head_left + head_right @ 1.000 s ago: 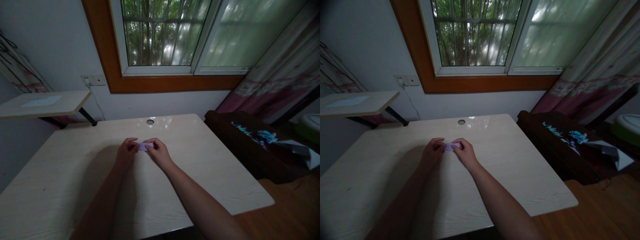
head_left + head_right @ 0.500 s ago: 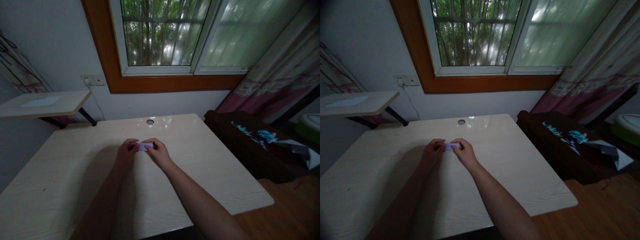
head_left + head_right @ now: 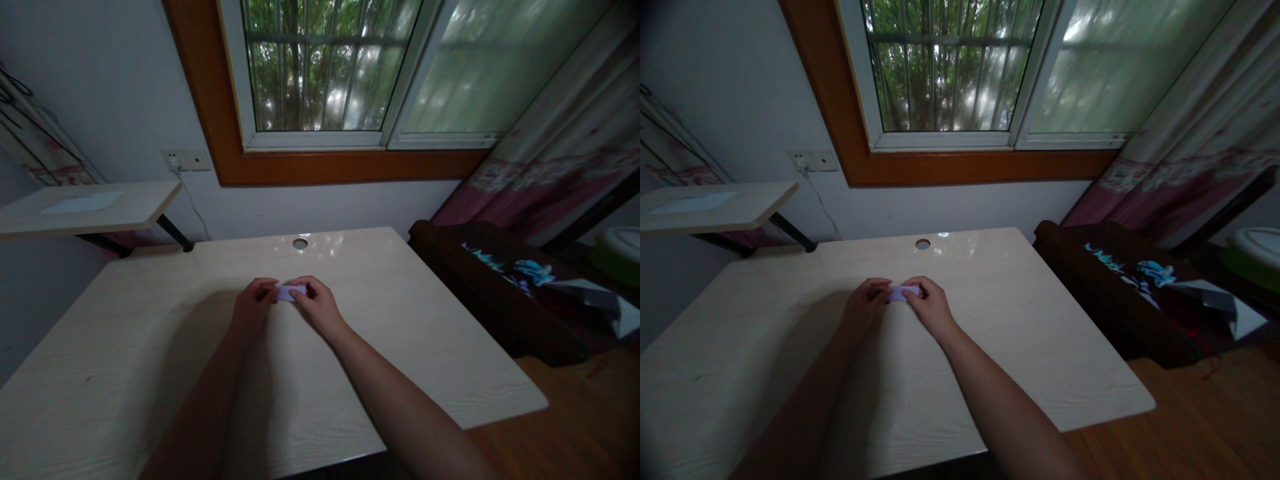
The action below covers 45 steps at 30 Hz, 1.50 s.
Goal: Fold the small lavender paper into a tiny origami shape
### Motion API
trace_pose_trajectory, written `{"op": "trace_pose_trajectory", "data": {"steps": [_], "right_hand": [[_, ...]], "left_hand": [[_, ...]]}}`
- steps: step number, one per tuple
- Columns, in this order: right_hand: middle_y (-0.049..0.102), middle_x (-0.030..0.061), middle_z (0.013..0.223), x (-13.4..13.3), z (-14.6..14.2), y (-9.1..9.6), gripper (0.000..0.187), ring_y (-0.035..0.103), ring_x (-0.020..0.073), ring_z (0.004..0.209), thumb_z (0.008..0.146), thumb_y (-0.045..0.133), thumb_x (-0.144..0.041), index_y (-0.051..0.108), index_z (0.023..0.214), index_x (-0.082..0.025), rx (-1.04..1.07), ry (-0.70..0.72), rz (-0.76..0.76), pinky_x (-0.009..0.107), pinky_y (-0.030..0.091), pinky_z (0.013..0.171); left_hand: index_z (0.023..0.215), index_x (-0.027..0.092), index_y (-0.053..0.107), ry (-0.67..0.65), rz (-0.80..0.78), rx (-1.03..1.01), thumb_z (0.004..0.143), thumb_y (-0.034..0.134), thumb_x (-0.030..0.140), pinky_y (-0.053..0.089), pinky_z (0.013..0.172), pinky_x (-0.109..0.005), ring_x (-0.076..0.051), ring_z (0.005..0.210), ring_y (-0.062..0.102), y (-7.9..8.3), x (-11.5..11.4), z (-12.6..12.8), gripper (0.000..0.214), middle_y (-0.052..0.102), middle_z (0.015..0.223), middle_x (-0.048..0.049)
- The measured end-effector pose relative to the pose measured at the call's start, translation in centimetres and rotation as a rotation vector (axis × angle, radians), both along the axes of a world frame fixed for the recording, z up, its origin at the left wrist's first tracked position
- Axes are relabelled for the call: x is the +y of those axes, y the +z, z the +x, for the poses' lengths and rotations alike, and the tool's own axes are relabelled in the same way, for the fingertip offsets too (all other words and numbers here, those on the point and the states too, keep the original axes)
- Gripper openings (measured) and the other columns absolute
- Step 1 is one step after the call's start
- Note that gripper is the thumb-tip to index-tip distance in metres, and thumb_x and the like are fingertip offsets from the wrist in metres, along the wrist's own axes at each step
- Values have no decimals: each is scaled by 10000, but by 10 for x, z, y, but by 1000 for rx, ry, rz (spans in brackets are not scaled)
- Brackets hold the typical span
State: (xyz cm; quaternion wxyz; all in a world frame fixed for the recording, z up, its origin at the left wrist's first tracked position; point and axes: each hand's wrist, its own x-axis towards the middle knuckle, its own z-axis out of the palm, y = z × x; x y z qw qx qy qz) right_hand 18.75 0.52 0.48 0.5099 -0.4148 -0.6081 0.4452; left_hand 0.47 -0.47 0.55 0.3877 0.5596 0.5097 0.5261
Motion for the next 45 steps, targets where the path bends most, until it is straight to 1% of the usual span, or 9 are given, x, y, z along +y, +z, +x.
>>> {"op": "trace_pose_trajectory", "data": {"steps": [7, 13, 17, 24, 31, 34, 37, 40, 45], "right_hand": [[679, 15, 886, -1, -1, 1, 217, 580, 160, 743, 787, 694, -305, 676, 984, -216, 4, 4, 6, 279, 448, 693], [630, -11, 800, -3, -2, 1, 308, 530, 139, 661, 775, 714, -330, 633, 1054, -226, 11, 15, -25, 264, 428, 630], [618, -15, 789, -3, -3, 1, 321, 521, 134, 651, 778, 711, -345, 619, 1061, -225, 35, 25, -33, 260, 423, 616], [598, -26, 751, -2, -2, 0, 320, 511, 135, 640, 775, 721, -343, 615, 1053, -225, 31, 20, -26, 259, 416, 613], [609, -16, 767, -2, -2, -4, 312, 529, 144, 661, 772, 723, -347, 616, 1038, -225, 45, 13, -26, 266, 424, 621], [618, -13, 779, -1, -2, -5, 305, 538, 148, 671, 773, 717, -336, 613, 1039, -230, 54, 20, -29, 270, 434, 631], [625, -9, 798, -1, -3, -4, 298, 546, 149, 676, 775, 713, -328, 611, 1038, -233, 73, 30, -35, 274, 441, 639], [628, -6, 795, -2, -3, -2, 295, 549, 151, 679, 770, 714, -334, 617, 1030, -232, 77, 29, -41, 276, 447, 642], [615, -16, 764, -3, -3, -1, 297, 545, 146, 675, 771, 717, -339, 614, 1027, -229, 90, 30, -49, 271, 449, 641]], "left_hand": [[973, 197, 721, -34, 35, 94, 788, 707, 363, 533, 653, -251, -153, 696, 666, 2, -3, -1, 249, 724, 833, -28], [966, 212, 739, -90, 86, 174, 805, 693, 344, 538, 706, -268, -169, 769, 669, 2, -3, -1, 212, 735, 903, -44], [984, 212, 738, -139, 106, 193, 819, 674, 320, 530, 733, -267, -181, 840, 664, 4, -5, 0, 208, 723, 932, -53], [982, 199, 730, -148, 96, 228, 812, 677, 294, 522, 720, -264, -174, 797, 662, 7, -6, 2, 201, 730, 914, -52], [976, 196, 727, -149, 69, 202, 812, 684, 320, 524, 740, -278, -186, 823, 672, 7, -7, 3, 210, 737, 941, -63], [1017, 216, 727, -175, 87, 223, 822, 669, 320, 516, 761, -280, -193, 871, 667, 5, -7, 2, 228, 731, 976, -59], [1045, 233, 728, -206, 113, 272, 847, 638, 326, 502, 743, -268, -183, 856, 651, 6, -7, 1, 237, 716, 948, -48], [1038, 231, 731, -204, 125, 296, 853, 628, 336, 499, 737, -268, -181, 837, 644, 7, -7, 1, 236, 709, 920, -48], [1025, 230, 741, -193, 115, 266, 843, 645, 320, 497, 747, -267, -183, 841, 652, 7, -7, 2, 224, 718, 932, -51]]}}
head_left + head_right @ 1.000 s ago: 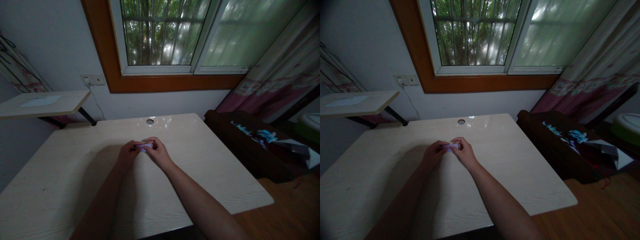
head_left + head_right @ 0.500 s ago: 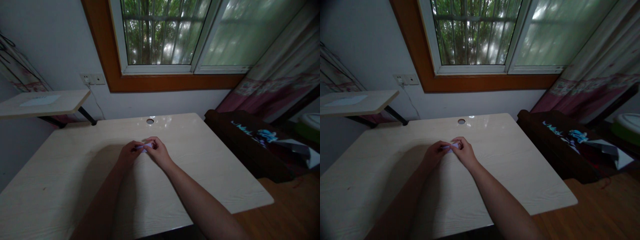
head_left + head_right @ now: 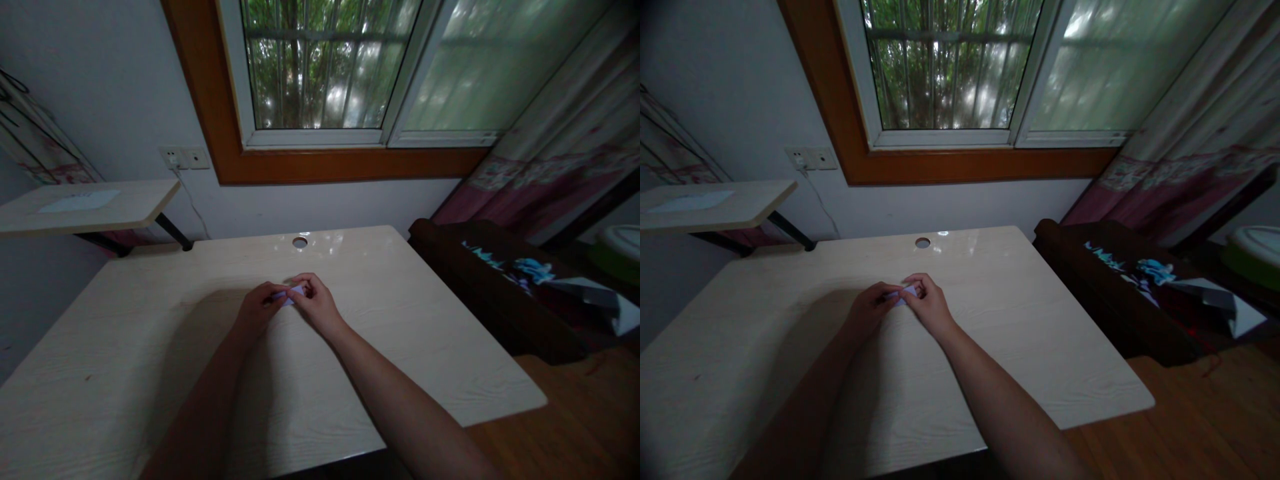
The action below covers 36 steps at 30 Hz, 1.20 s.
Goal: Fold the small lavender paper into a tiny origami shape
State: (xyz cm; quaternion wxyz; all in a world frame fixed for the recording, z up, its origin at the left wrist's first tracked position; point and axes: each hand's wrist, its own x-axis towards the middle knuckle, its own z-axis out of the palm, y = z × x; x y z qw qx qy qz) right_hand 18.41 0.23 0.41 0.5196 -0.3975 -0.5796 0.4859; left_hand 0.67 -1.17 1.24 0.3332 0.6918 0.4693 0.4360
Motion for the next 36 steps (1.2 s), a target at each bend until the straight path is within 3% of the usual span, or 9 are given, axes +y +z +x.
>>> {"op": "trace_pose_trajectory", "data": {"steps": [10, 19, 36], "right_hand": [[615, -7, 799, 3, -1, -4, 323, 564, 131, 681, 762, 730, -356, 598, 1027, -227, 108, 37, -32, 266, 485, 637], [599, -30, 791, 3, -4, -8, 435, 544, 116, 669, 724, 759, -310, 567, 1110, -251, 137, 93, -31, 250, 458, 633], [592, -35, 782, 4, -4, -9, 426, 527, 107, 647, 731, 755, -289, 568, 1112, -242, 147, 86, -22, 245, 439, 618]], "left_hand": [[1003, 218, 741, 75, -44, -148, 803, 692, 348, 524, 808, -304, -203, 890, 667, -3, 4, -1, 244, 728, 969, -58], [1016, 222, 733, 130, -91, -255, 798, 699, 349, 527, 769, -282, -173, 824, 657, -3, 5, -3, 254, 728, 958, -41], [996, 205, 727, 123, -61, -235, 805, 695, 353, 532, 801, -290, -183, 878, 666, -3, 5, -3, 244, 720, 960, -46]]}}
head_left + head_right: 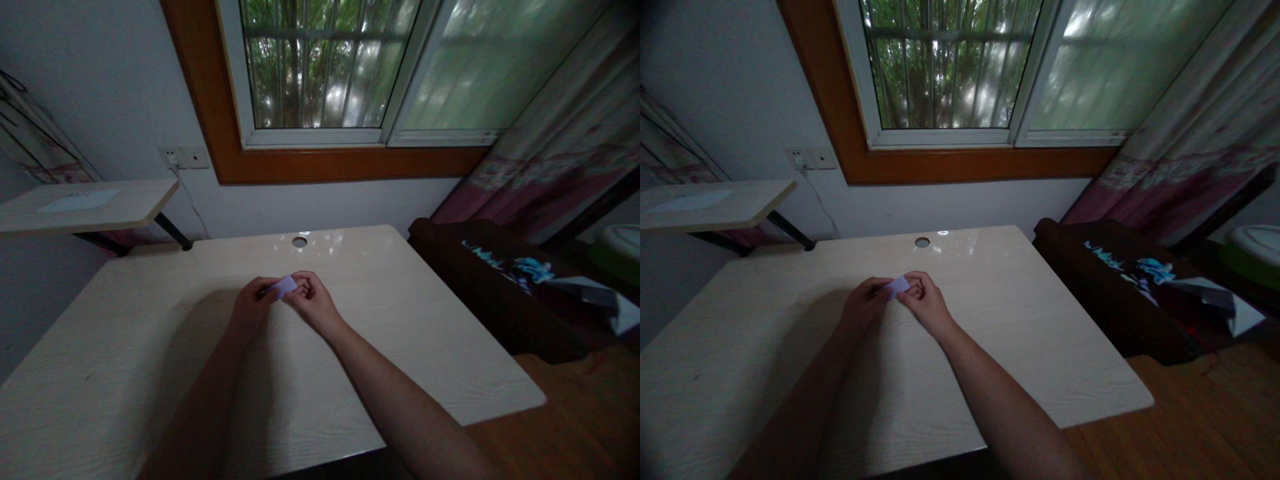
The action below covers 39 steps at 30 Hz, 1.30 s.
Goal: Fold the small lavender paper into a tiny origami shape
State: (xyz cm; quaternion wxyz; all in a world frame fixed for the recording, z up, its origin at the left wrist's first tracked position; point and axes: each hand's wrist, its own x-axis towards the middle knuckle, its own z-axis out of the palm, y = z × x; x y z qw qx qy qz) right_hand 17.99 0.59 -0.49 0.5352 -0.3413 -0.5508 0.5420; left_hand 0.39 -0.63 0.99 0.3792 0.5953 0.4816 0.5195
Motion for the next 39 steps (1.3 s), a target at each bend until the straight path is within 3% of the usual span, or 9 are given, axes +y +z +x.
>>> {"op": "trace_pose_trajectory", "data": {"steps": [11, 22, 32, 39], "right_hand": [[613, -15, 851, -3, 1, 2, 389, 538, 119, 686, 766, 724, -266, 571, 1123, -243, -73, -18, 40, 250, 433, 637], [616, -8, 844, -4, 3, 4, 352, 545, 134, 681, 778, 701, -282, 586, 1108, -243, -167, -59, 53, 255, 445, 633], [606, -18, 823, -4, 4, 5, 345, 512, 127, 642, 784, 675, -268, 585, 1116, -240, -254, -65, 98, 252, 421, 608], [584, -22, 838, -4, 4, 3, 356, 488, 115, 631, 781, 686, -279, 576, 1117, -236, -216, -83, 95, 246, 412, 599]], "left_hand": [[1000, 201, 713, 24, 22, 50, 784, 724, 319, 525, 711, -253, -159, 799, 654, -2, -1, 1, 246, 705, 897, -38], [943, 193, 715, -9, 39, 170, 806, 688, 332, 535, 720, -268, -171, 794, 667, 1, -3, 3, 197, 730, 892, -49], [834, 175, 707, 25, -37, 119, 790, 691, 343, 524, 657, -250, -152, 694, 654, 8, -4, 4, 174, 717, 793, -31], [891, 176, 700, -6, -60, 38, 784, 704, 356, 527, 642, -248, -150, 688, 650, 0, -3, 3, 209, 711, 802, -28]]}}
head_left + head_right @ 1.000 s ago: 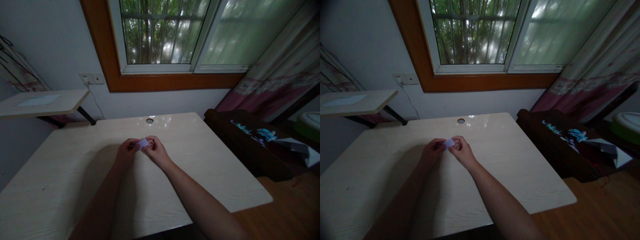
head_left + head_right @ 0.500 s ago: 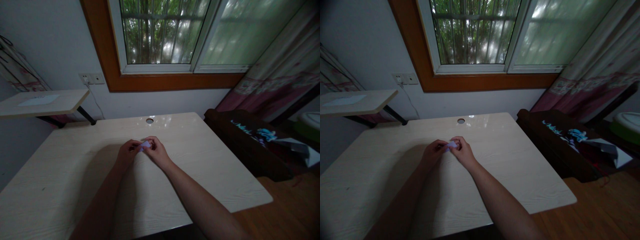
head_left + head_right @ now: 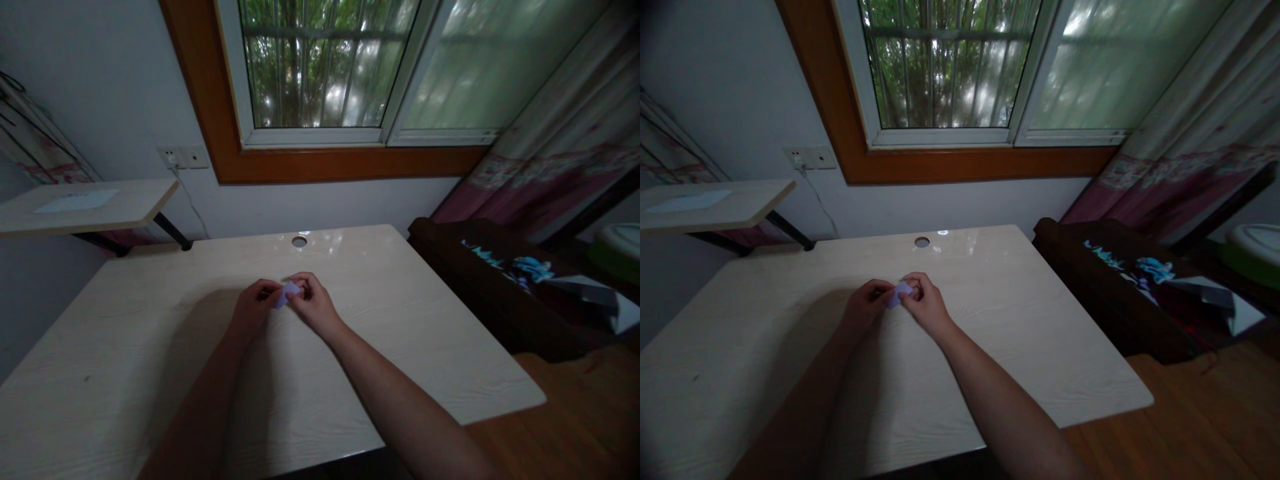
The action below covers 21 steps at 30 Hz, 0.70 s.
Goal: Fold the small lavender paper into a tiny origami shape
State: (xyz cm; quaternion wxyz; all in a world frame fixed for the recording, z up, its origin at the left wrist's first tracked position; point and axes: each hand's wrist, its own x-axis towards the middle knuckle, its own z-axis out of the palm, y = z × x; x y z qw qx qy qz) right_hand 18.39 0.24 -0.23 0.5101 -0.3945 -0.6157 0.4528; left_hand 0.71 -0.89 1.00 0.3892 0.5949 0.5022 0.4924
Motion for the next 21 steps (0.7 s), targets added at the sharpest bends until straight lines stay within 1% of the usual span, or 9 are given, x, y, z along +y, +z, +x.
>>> {"op": "trace_pose_trajectory", "data": {"steps": [3, 5, 9, 12, 15, 18, 21], "right_hand": [[561, -36, 778, 0, -1, 1, 358, 475, 116, 616, 783, 683, -288, 562, 1117, -237, 27, -6, -13, 240, 396, 579], [548, -44, 754, 0, -1, 2, 362, 467, 115, 606, 782, 681, -287, 555, 1118, -238, 49, -4, -20, 237, 386, 568], [534, -50, 734, 0, -2, 4, 361, 460, 115, 598, 774, 681, -279, 553, 1109, -238, 64, -5, -27, 240, 382, 567], [528, -54, 721, -1, -1, 5, 357, 465, 117, 598, 768, 678, -272, 552, 1101, -239, 62, -11, -40, 242, 385, 571], [522, -55, 714, -1, -1, 6, 366, 461, 117, 596, 767, 675, -278, 549, 1109, -237, 56, -16, -49, 241, 384, 566], [511, -54, 711, -1, -1, 6, 368, 455, 116, 598, 765, 678, -276, 550, 1107, -233, 55, -14, -52, 239, 382, 564], [509, -56, 709, 0, -1, 5, 364, 454, 115, 599, 766, 683, -267, 552, 1105, -235, 58, -20, -40, 239, 379, 569]], "left_hand": [[1008, 183, 711, -52, 38, 9, 807, 688, 346, 529, 686, -252, -155, 749, 651, -1, 0, 0, 260, 703, 861, -38], [1052, 193, 717, -75, 83, 40, 828, 669, 331, 521, 701, -246, -150, 777, 638, 0, -1, -1, 267, 683, 880, -37], [1142, 224, 704, -100, 132, 87, 860, 627, 321, 509, 686, -236, -138, 764, 605, -1, 0, -1, 309, 633, 854, -25], [1165, 232, 694, -94, 132, 104, 855, 628, 323, 512, 681, -237, -137, 754, 605, -1, 0, -1, 329, 641, 857, -24], [1128, 211, 690, -60, 80, 72, 822, 665, 331, 520, 681, -243, -141, 736, 625, 0, -1, 0, 330, 675, 854, -24], [995, 183, 702, -28, 26, 50, 796, 690, 346, 528, 691, -255, -153, 734, 645, -1, 0, 0, 257, 702, 837, -32], [883, 179, 705, -31, -3, 69, 788, 692, 349, 529, 704, -266, -163, 739, 657, -3, 1, 0, 195, 720, 823, -34]]}}
